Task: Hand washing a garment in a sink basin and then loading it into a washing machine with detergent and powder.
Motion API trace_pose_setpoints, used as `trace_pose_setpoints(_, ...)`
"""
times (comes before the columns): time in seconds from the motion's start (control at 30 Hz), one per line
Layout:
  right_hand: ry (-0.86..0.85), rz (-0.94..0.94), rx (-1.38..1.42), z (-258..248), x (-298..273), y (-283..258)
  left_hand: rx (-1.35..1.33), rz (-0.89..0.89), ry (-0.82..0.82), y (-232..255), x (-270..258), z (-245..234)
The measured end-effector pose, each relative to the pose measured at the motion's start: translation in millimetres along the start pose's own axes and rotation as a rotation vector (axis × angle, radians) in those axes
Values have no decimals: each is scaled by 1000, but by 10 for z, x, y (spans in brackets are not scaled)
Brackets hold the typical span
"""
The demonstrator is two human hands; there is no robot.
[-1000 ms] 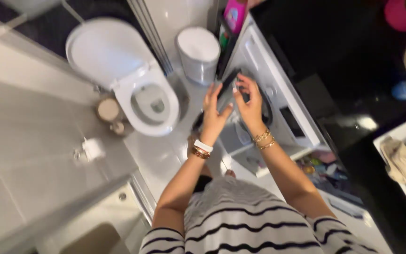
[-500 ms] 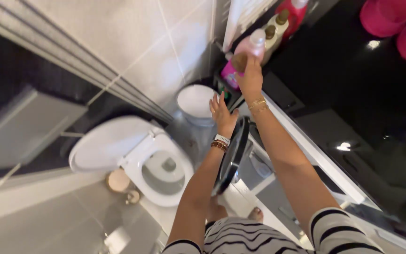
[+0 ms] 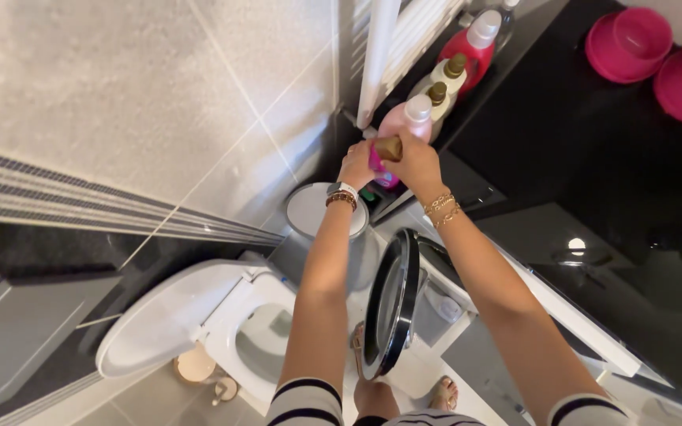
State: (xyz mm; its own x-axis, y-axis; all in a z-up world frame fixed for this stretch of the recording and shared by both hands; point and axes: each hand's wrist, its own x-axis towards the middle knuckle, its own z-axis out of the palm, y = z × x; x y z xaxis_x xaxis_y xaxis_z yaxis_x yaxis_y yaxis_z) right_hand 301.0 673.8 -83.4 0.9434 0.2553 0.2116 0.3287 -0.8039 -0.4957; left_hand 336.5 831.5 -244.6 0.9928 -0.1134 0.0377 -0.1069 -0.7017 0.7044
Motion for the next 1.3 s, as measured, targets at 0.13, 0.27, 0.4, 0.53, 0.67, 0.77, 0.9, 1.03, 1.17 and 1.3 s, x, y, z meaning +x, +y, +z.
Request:
trace_pose_setpoints(0.13,0,90,116,-318,-171,-207,-129,11,-48,4,68,-152)
trace_pose_setpoints(0.27,363,49,135,-730,-670,-138,-220,225,-173,113,49,-243)
trace_pose_setpoints(0.4,468,446,77,-1058,-1141,250,-227,418,-141,208,-38,-277)
trace_pose_setpoints(0.53,483,585,18,-1197,-1411,636,-335,443,-141,156,-81,-291)
trace_pose_setpoints(0.67,533,562,-189,-1188,-1585,982,-347,424,-121,239,-156,-473)
trace_pose_setpoints(0.77,549,572,-243,-1132,-1608,1239,-418,365,-132,473,-205,-756)
trace_pose_setpoints(0.9,618,495,-350,-1127,-1643,1083,-601,291,-90,1269,-524,-1429)
trace_pose_setpoints(1.03,703,244,-270,-1232,-1536,376,-615,341,-71,2011,-847,-1659)
trace_pose_setpoints(1.17,209,219,533,-1282,-1718,-64,-723,313,-154,2696,-1173,-1711)
trace_pose_setpoints(1.3,330,87,807,-1928,-1984,-283,-706,375,-243,3344,-1555,-1652)
